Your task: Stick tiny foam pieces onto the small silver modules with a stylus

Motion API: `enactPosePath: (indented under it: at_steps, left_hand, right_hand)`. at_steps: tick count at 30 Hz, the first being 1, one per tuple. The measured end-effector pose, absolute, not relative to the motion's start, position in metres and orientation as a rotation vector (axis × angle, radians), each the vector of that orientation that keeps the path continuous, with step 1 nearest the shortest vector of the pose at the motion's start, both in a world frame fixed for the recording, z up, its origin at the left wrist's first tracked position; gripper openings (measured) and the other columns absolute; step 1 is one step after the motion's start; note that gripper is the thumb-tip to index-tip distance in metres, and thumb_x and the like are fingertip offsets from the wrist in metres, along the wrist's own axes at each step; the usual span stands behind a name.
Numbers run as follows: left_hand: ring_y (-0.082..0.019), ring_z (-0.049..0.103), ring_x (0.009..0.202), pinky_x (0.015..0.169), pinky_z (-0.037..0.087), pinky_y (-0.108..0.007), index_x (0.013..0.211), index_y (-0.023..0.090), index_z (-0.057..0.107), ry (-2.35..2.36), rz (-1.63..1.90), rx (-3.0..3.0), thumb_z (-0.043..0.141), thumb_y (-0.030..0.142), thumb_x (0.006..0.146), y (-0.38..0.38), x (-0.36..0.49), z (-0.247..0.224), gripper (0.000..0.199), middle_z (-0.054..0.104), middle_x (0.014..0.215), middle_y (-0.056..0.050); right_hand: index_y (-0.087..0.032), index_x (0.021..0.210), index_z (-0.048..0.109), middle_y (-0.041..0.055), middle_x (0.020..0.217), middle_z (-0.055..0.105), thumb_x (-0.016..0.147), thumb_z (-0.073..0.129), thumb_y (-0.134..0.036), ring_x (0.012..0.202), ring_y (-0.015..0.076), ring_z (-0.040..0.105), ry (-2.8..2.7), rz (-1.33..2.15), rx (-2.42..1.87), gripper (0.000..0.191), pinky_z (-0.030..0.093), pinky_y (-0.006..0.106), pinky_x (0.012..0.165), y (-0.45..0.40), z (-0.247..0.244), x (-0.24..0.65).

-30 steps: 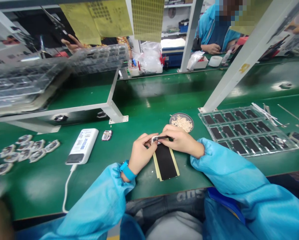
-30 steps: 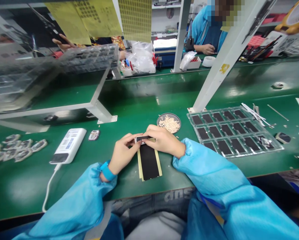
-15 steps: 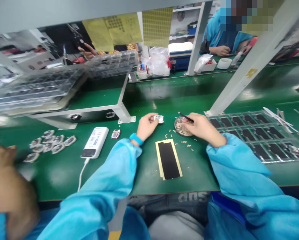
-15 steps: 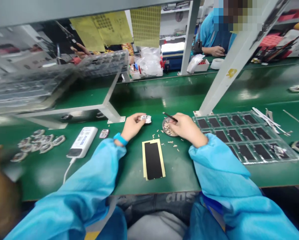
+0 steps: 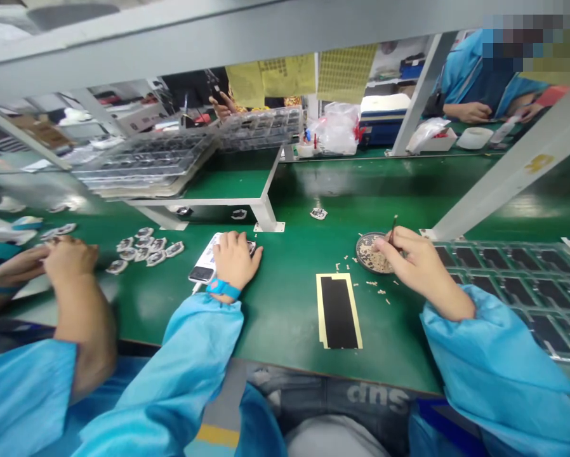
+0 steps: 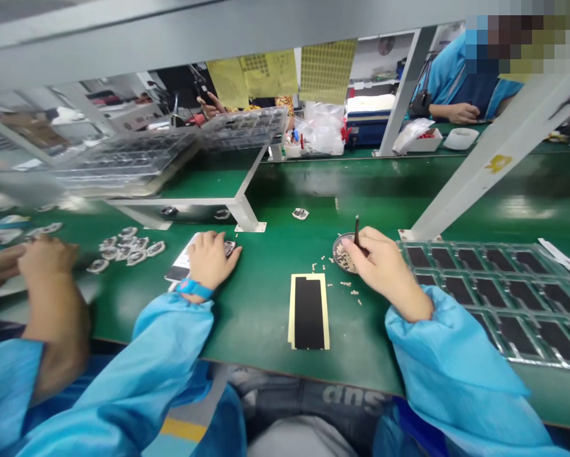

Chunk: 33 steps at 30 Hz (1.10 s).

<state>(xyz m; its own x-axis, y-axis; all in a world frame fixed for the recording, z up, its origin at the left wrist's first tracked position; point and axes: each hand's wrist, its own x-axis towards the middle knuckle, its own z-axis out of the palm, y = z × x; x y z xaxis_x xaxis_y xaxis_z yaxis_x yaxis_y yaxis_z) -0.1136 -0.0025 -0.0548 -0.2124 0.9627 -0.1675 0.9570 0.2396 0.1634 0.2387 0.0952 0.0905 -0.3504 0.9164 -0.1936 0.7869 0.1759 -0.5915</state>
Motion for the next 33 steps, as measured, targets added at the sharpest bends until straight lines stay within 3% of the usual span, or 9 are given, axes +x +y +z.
enactPosePath:
  at_steps: [4,8,11,18,23,33]
  left_hand:
    - [-0.041,0.047,0.118,0.089,0.038,-0.052,0.106,0.013,0.068,2.282,-0.061,1.846,0.043,0.053,0.095,-0.012,-0.128,-0.060,0.048,0.060,0.121,-0.018]
    - [-0.035,0.058,0.104,0.084,0.041,-0.045,0.097,0.017,0.065,2.167,0.125,1.723,0.057,0.047,0.087,-0.003,-0.109,-0.054,0.032,0.067,0.101,-0.013]
    - [-0.026,0.064,0.082,0.074,0.043,-0.035,0.105,0.018,0.058,1.993,0.363,1.481,0.064,0.039,0.080,0.005,-0.089,-0.049,0.033,0.068,0.087,-0.006]
    - [-0.017,0.067,0.077,0.076,0.050,-0.028,0.121,0.018,0.056,1.336,0.850,0.820,0.073,0.042,0.079,0.023,-0.039,-0.027,0.051,0.071,0.082,-0.004]
    - [-0.017,0.068,0.069,0.067,0.053,-0.026,0.099,0.016,0.052,1.031,0.744,0.511,0.076,0.036,0.076,0.017,-0.005,-0.009,0.038,0.072,0.079,-0.006]
    - [-0.014,0.068,0.074,0.068,0.052,-0.022,0.098,0.017,0.051,1.030,0.694,0.629,0.067,0.029,0.083,-0.003,0.001,-0.018,0.025,0.072,0.084,-0.004]
  right_hand:
    - [-0.016,0.085,0.069,0.0047,0.074,0.066,0.092,0.061,-0.051,0.064,0.0148,0.062,-1.851,1.452,-1.772,0.036,0.050,0.029,0.063,0.079,0.086,0.220]
    - [-0.014,0.094,0.067,0.0031,0.071,0.066,0.081,0.073,-0.049,0.063,0.0145,0.063,-1.574,1.858,-1.712,0.038,0.054,0.029,0.063,0.065,0.065,0.209]
    - [-0.013,0.092,0.068,0.0048,0.077,0.068,0.082,0.072,-0.045,0.071,0.0148,0.064,-1.592,1.799,-1.713,0.034,0.054,0.029,0.069,0.056,0.046,0.204]
    - [-0.015,0.094,0.062,0.0055,0.085,0.068,0.082,0.072,-0.043,0.081,0.0175,0.069,-1.458,1.789,-1.691,0.032,0.055,0.031,0.078,0.049,0.024,0.202]
    - [-0.014,0.094,0.064,0.0030,0.077,0.065,0.082,0.072,-0.042,0.072,0.0137,0.064,-1.543,1.737,-1.715,0.031,0.052,0.026,0.069,0.049,0.023,0.202]
    - [-0.015,0.090,0.061,0.0059,0.083,0.071,0.083,0.073,-0.040,0.075,0.0154,0.070,-1.414,1.761,-1.659,0.028,0.058,0.030,0.074,0.051,0.034,0.201]
